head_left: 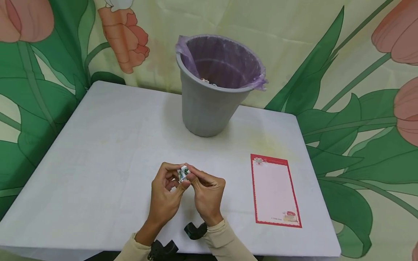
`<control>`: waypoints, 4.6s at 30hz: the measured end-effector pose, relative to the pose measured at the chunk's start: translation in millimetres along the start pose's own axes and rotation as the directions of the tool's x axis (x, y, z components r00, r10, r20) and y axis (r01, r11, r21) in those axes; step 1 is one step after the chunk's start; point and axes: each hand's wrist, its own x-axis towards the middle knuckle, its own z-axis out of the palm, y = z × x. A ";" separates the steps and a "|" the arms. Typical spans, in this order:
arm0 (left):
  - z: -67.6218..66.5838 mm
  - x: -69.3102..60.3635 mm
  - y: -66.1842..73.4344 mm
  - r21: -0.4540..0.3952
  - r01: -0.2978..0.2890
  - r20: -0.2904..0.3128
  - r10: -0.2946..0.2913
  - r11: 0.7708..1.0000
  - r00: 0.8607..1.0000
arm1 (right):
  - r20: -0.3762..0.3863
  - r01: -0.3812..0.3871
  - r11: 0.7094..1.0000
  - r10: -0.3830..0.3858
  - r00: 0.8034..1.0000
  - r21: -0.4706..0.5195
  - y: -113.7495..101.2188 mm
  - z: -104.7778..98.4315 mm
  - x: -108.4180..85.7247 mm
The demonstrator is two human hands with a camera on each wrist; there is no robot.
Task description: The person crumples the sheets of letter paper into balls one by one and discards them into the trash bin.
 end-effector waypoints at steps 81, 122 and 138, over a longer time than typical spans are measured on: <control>-16.1 11.8 5.0 -0.303 0.125 0.296 -0.031 0.945 0.955 | 0.125 0.014 0.998 -0.022 0.992 0.059 -12.4 -10.9 -3.9; -22.9 17.2 4.0 -0.225 0.360 0.443 -0.234 0.905 0.866 | 0.431 0.153 0.958 -0.035 0.902 -0.243 -28.2 -43.6 29.7; -10.5 4.6 11.0 -0.016 0.131 0.095 -0.129 0.991 0.987 | 0.285 0.157 0.931 -0.061 0.957 -0.328 -18.6 -41.4 23.8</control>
